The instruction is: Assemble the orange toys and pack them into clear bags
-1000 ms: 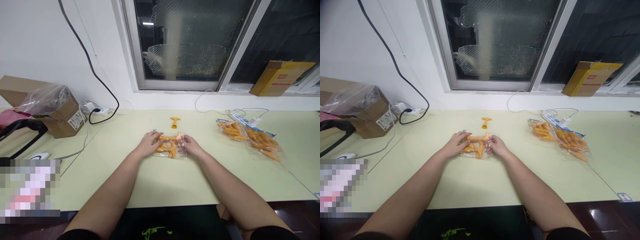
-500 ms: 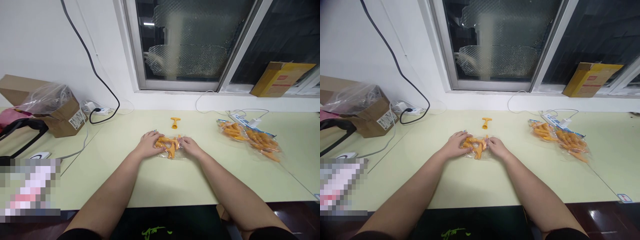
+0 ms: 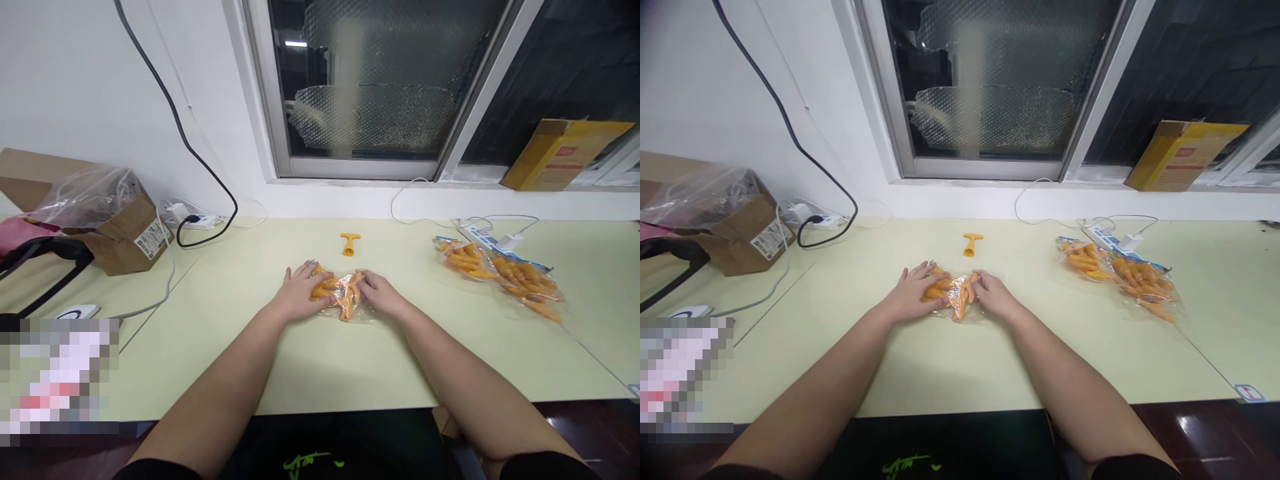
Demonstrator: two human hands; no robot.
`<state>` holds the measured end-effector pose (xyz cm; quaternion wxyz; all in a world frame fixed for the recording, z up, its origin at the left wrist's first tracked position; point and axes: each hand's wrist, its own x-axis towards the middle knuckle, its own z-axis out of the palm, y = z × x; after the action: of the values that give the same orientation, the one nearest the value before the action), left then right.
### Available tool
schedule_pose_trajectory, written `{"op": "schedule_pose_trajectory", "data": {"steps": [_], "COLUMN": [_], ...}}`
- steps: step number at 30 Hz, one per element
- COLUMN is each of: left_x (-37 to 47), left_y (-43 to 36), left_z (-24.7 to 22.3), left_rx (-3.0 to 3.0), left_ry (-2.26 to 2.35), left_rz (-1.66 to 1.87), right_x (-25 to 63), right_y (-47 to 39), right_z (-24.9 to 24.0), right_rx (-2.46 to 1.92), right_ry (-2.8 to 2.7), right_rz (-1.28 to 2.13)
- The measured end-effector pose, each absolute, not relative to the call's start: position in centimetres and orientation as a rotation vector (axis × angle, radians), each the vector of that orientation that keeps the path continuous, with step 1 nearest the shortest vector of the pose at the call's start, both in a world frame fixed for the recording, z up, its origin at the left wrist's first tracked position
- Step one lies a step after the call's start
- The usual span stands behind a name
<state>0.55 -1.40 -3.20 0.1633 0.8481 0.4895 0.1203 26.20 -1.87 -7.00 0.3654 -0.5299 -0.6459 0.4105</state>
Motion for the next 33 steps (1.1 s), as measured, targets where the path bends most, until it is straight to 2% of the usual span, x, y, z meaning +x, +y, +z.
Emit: {"op": "schedule_pose_trajectory", "data": {"steps": [4, 10, 24, 33], "left_x": [0.9, 1.2, 2.8, 2.0], "left_y": [-1.8, -2.2, -2.8, -1.8], "left_z": [-2.8, -2.6, -2.8, -3.4], "left_rx": [2.439, 2.476, 2.529, 2.499], "left_ry": [1.377, 1.337, 1.428, 1.465], "left_rz": [0.335, 0.319, 0.271, 0.196], "right_x": [26.0, 25.2, 26.3, 28.6], "right_y": [-1.6, -1.4, -3.2, 0.6], "right_z": [-7.7, -7.8, -5.6, -5.4], "right_rx": [-1.45, -1.29, -1.086, -1.284], "right_ry": [-1.385, -1.371, -2.0, -1.597], "right_rz": [1.139, 1.226, 1.046, 0.564]}}
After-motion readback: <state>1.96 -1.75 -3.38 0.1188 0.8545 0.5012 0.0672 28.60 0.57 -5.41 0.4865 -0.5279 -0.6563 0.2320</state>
